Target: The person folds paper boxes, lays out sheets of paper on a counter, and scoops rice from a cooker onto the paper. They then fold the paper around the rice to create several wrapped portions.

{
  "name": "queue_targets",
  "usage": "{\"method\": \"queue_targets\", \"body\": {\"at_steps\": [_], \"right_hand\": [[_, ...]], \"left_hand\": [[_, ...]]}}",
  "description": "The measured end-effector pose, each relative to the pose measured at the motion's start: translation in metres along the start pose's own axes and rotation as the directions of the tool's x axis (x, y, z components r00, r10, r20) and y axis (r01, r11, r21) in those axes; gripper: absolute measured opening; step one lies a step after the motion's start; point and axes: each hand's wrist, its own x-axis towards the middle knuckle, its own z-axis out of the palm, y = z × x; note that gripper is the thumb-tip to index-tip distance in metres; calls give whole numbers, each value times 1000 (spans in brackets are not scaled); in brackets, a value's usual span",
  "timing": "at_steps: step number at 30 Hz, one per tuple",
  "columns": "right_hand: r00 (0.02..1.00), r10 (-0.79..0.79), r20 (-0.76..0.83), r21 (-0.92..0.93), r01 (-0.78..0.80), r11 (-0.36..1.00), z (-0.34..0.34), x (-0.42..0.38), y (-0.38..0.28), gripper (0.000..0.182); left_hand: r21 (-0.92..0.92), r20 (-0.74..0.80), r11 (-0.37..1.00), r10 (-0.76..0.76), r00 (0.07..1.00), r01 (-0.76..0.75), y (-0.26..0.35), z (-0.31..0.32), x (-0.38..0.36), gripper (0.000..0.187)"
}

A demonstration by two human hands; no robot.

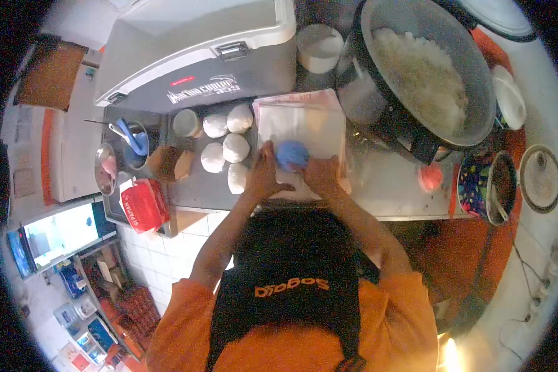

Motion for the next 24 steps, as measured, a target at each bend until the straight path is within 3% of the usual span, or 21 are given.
{"method": "queue_targets", "body": {"at_steps": [2, 4, 6, 9, 13, 15, 16, 18, 19, 21, 22, 23, 24], "right_hand": [[984, -35, -172, 122, 56, 991, -5, 6, 9, 66], [981, 10, -192, 160, 21, 987, -5, 3, 9, 66], [989, 127, -74, 109, -118, 987, -8, 4, 1, 69], [899, 268, -345, 221, -199, 955, -39, -46, 17, 62], [787, 488, -378, 255, -418, 872, -36, -111, 95, 43], [821, 469, -325, 255, -402, 880, -23, -122, 129, 41], [832, 463, -306, 257, -396, 881, -15, -125, 143, 41], [723, 359, -590, 202, -298, 933, -39, -120, 136, 39], [634, 299, -713, 166, -262, 951, -48, -115, 124, 40], [659, 276, -700, 238, -149, 960, -33, -103, 98, 47], [842, 160, -516, 365, 47, 930, -18, -94, 91, 55], [876, -69, -477, 229, 200, 953, -28, -86, 69, 56], [890, -193, -414, 374, 359, 855, -25, -76, 55, 55]], "left_hand": [[-24, -34, 999, 31, 999, -32, 1, -7, 1, 149], [-7, -37, 999, 46, 998, -46, 3, -8, -3, 148], [56, -21, 997, 51, 998, -50, 3, 0, -1, 145], [282, 50, 945, 160, 986, -167, 0, 8, -17, 123], [384, 99, 855, 338, 936, -349, -24, 49, -47, 83], [468, 106, 788, 400, 911, -400, -26, 55, -53, 69], [404, 122, 802, 429, 895, -440, -28, 54, -53, 63], [275, 145, 820, 481, 865, -502, -32, 47, -54, 54], [167, 165, 890, 399, 902, -424, -28, 38, -53, 50], [-37, 244, 968, 250, 937, -249, -9, 13, -46, 45], [-51, 162, 954, 300, 940, -296, -5, 5, -40, 41], [-57, 153, 968, 251, 956, -245, 3, -4, -33, 37], [-91, 149, 968, 244, 958, -232, 13, -16, -29, 32]]}}
